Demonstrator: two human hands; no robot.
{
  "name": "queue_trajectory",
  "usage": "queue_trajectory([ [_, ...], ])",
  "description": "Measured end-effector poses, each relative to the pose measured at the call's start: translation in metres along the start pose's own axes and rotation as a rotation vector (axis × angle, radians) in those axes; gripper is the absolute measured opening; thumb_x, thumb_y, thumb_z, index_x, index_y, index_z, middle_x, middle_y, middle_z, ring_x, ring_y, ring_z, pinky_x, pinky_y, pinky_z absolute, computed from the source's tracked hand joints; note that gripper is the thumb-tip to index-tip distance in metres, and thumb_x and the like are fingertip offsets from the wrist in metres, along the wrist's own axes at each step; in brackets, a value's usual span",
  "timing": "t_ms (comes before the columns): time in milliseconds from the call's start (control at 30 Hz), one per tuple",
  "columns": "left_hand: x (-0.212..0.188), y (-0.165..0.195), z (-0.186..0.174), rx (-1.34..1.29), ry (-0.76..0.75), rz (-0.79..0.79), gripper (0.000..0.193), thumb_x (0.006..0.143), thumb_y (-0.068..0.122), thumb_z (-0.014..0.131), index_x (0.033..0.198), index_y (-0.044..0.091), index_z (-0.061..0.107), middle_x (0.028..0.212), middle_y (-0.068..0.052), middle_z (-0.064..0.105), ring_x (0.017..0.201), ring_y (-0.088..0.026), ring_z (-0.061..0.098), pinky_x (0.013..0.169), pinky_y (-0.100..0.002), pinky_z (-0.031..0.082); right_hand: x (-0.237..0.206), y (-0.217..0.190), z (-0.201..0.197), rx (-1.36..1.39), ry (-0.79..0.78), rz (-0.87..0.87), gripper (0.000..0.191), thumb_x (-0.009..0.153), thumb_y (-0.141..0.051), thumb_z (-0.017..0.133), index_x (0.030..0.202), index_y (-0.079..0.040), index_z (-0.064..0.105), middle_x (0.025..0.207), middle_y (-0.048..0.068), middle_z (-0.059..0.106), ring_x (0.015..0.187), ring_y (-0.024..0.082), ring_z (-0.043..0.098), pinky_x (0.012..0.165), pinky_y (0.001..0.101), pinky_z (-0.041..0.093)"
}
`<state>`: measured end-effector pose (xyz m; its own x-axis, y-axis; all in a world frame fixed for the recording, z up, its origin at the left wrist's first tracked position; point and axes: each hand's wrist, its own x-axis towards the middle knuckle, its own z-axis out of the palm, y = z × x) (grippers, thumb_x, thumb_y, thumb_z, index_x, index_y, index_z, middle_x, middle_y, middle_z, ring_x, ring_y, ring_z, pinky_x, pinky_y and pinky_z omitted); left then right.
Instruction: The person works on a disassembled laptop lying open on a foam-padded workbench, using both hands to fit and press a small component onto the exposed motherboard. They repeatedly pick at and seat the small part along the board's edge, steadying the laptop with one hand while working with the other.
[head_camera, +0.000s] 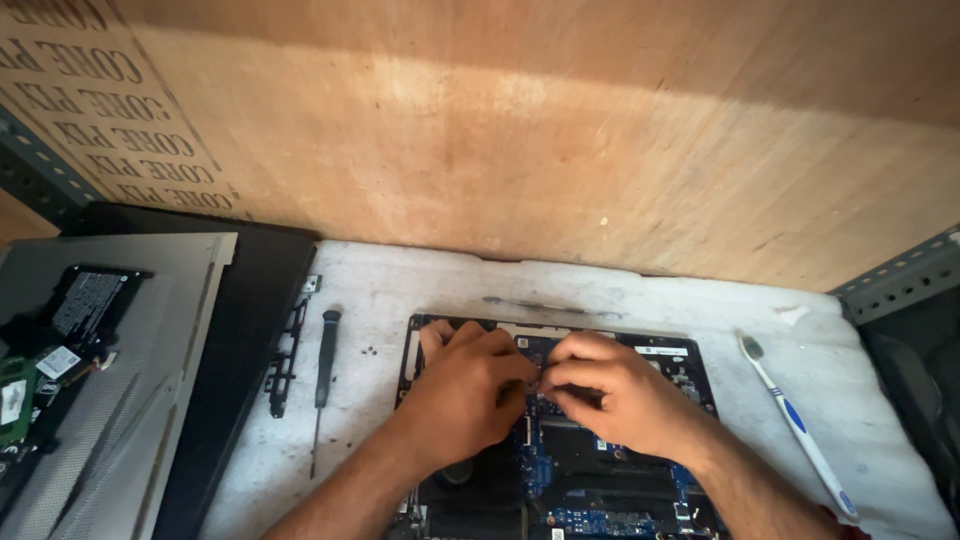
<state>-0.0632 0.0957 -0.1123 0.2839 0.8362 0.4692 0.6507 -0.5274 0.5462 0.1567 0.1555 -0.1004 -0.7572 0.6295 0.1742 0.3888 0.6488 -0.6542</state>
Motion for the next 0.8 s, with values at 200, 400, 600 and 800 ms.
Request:
queue_trajectory([
  [200, -0.0006, -0.0035, -0.0038, -0.025, -0.048, 0.007, 0.013, 0.075, 0.011, 0.075, 0.085, 0.018, 0.079, 0.092, -0.001, 0.065, 0.093, -0.023, 0.057, 0.082, -0.047, 0.028, -0.0007, 0.0012, 0.0007, -0.041, 0.025, -0.102, 0.013, 0.083, -0.006, 0.078, 0.096, -0.004, 0.075, 0.099, 0.003, 0.068, 0.089, 0.017, 0.068, 0.067, 0.0294, 0.057],
  [400, 0.0004, -0.0077, -0.0054, -0.027, -0.1, -0.024, 0.018, 0.075, 0.009, 0.073, 0.086, 0.021, 0.081, 0.091, 0.001, 0.066, 0.096, -0.021, 0.056, 0.083, -0.045, 0.028, -0.001, -0.0012, 0.0015, -0.038, 0.002, -0.055, 0.011, 0.084, -0.006, 0.078, 0.095, -0.005, 0.076, 0.097, 0.003, 0.068, 0.089, 0.017, 0.068, 0.066, 0.0294, 0.057],
  [600, 0.0008, -0.0095, -0.0038, -0.051, -0.118, -0.047, 0.018, 0.075, 0.008, 0.072, 0.085, 0.02, 0.081, 0.09, 0.002, 0.066, 0.095, -0.021, 0.056, 0.084, -0.045, 0.028, -0.0013, -0.0044, 0.0009, -0.055, 0.025, -0.086, 0.011, 0.083, -0.004, 0.077, 0.095, -0.004, 0.076, 0.096, 0.003, 0.068, 0.088, 0.018, 0.068, 0.067, 0.031, 0.056],
  [800, 0.0014, -0.0078, -0.005, -0.054, -0.139, -0.071, 0.016, 0.076, 0.008, 0.072, 0.085, 0.019, 0.079, 0.089, 0.003, 0.066, 0.094, -0.021, 0.055, 0.084, -0.045, 0.028, -0.0006, -0.0052, 0.0011, -0.067, 0.017, -0.095, 0.012, 0.083, -0.004, 0.077, 0.095, -0.004, 0.076, 0.096, 0.003, 0.068, 0.089, 0.018, 0.068, 0.07, 0.0316, 0.056],
])
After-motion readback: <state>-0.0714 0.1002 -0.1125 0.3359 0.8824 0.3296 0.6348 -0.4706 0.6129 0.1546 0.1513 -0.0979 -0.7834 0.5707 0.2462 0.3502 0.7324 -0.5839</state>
